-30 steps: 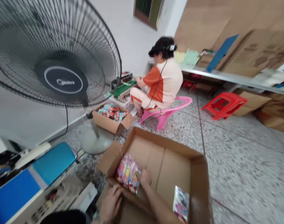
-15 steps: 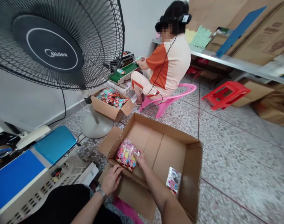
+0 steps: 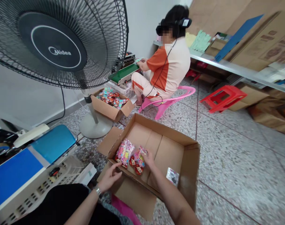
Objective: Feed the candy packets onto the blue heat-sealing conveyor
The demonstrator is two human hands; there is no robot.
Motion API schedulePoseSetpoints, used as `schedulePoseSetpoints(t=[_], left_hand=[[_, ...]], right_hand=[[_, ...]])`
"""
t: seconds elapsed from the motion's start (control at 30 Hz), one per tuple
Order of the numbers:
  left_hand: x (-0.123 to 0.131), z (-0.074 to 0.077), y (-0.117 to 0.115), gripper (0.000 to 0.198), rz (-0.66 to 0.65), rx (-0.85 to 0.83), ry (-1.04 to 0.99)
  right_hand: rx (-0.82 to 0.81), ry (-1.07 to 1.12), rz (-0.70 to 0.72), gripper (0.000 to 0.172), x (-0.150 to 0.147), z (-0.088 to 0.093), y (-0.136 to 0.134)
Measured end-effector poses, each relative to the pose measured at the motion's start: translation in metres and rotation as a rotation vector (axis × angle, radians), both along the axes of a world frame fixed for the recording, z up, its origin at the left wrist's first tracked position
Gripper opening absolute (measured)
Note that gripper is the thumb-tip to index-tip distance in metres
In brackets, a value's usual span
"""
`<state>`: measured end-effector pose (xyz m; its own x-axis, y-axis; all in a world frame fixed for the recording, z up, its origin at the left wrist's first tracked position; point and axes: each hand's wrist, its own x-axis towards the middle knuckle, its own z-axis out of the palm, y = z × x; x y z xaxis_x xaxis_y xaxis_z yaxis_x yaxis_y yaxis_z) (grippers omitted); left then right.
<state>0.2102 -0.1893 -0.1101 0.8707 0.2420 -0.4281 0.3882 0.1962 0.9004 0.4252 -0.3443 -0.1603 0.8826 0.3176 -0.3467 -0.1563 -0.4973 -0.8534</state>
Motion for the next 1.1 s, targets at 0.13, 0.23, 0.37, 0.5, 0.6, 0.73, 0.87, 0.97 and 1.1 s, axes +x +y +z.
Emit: schedulePoseSetpoints(t=[0.13, 0.23, 0.37, 0.5, 0.6, 0.73, 0.87, 0.97, 1.1], left_hand=[[0.012, 0.025, 0.002, 0.064, 0.198, -0.405, 0.04], [0.024, 0.031, 0.0, 0.064, 0.306, -0.568, 0.036], [0.047, 0.018, -0.004, 0.076, 0.389, -0.686, 0.025], [0.063, -0.001, -0.002, 0.084, 0.421, -0.675, -0.006], [0.07, -0.01, 0.002, 0.085, 0.451, -0.556, -0.042], [0.078, 0.0, 0.007, 0.082, 0.494, -0.291, -0.25], [0.082, 0.03, 0.015, 0.093, 0.38, -0.111, -0.456], [0.075, 0.051, 0.03, 0.088, 0.264, -0.208, -0.511], [0.053, 0.067, 0.054, 0.07, 0.252, -0.342, -0.421]], right_hand=[[-0.041, -0.107, 0.111, 0.031, 0.016, 0.036, -0.005], [-0.044, -0.183, 0.2, 0.029, 0.022, 0.058, 0.002], [-0.047, -0.232, 0.372, 0.026, 0.027, 0.088, 0.017], [-0.042, -0.251, 0.481, 0.022, 0.026, 0.127, 0.03], [-0.044, -0.258, 0.53, 0.021, 0.026, 0.155, 0.037], [-0.012, -0.224, 0.581, 0.017, 0.026, 0.189, 0.048], [0.084, -0.161, 0.709, 0.018, 0.014, 0.216, 0.065], [0.171, -0.048, 0.806, 0.023, 0.0, 0.225, 0.083], [0.249, 0.079, 0.858, 0.034, -0.015, 0.223, 0.11]])
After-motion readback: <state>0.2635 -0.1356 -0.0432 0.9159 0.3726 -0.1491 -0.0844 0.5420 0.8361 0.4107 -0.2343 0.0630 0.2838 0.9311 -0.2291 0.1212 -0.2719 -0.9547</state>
